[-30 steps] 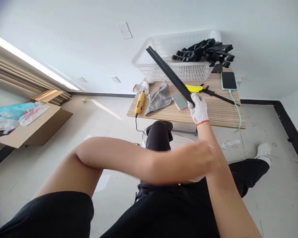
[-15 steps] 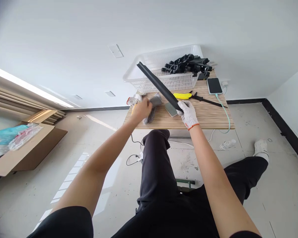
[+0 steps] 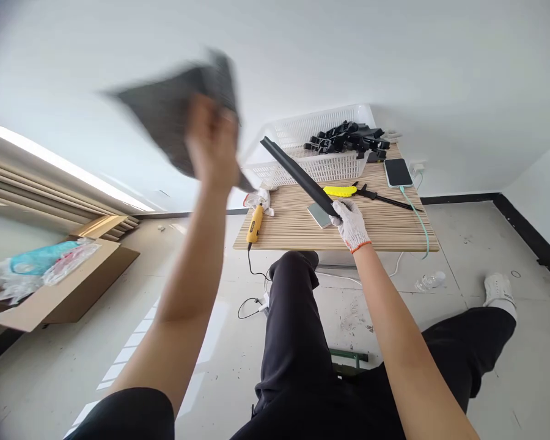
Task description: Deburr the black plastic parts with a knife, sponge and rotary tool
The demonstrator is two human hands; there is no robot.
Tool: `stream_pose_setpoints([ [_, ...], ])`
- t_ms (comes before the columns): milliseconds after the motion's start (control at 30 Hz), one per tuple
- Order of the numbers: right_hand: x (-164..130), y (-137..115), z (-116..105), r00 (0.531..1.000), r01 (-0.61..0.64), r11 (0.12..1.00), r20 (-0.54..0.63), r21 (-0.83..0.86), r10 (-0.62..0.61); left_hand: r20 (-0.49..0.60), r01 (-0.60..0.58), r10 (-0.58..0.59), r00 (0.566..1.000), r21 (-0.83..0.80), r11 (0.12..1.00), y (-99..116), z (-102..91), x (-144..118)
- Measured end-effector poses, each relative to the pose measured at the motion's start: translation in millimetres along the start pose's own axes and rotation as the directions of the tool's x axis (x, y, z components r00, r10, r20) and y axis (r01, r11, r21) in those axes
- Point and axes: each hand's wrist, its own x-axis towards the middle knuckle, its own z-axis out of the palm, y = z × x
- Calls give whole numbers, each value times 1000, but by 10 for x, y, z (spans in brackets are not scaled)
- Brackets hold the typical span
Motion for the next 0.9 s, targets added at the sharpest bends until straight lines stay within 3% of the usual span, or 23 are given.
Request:
stream_pose_setpoints([
  [33,-8,-2,-3,1000,-11,1000,-2,-13,11,143,-92,90,986,10,996,96,253,-152],
  [67,-16,-2,-7,1000,-23,999,-6,-27,23,323,-184,175,930,-3,983,147,500,-304],
  [133,-33,8,-9,998,-52,997,-27,-56,50,598,-308,264,757,-30,951,129,925,-559],
  [167,-41,17,-7,998,-57,996,-26,-67,55,659,-321,248,710,-10,947,81,1085,-645],
  [200,-49,29,-3,998,-62,995,-20,-81,61,665,-308,214,715,25,951,21,1209,-697],
  [300,-79,63,12,997,-79,988,-3,-134,79,606,-208,104,789,104,973,-137,1395,-695],
  [433,-133,75,23,995,-89,973,15,-213,94,511,-153,79,856,104,983,-261,1448,-579],
  [600,-148,51,21,993,-102,946,29,-309,117,379,-22,-34,925,143,990,-399,1567,-426],
  [733,-130,33,21,988,-131,944,44,-302,151,312,87,-121,943,118,989,-515,1721,-126],
  [900,-148,37,21,979,-128,904,91,-409,180,305,201,-219,927,90,976,-649,1802,292],
])
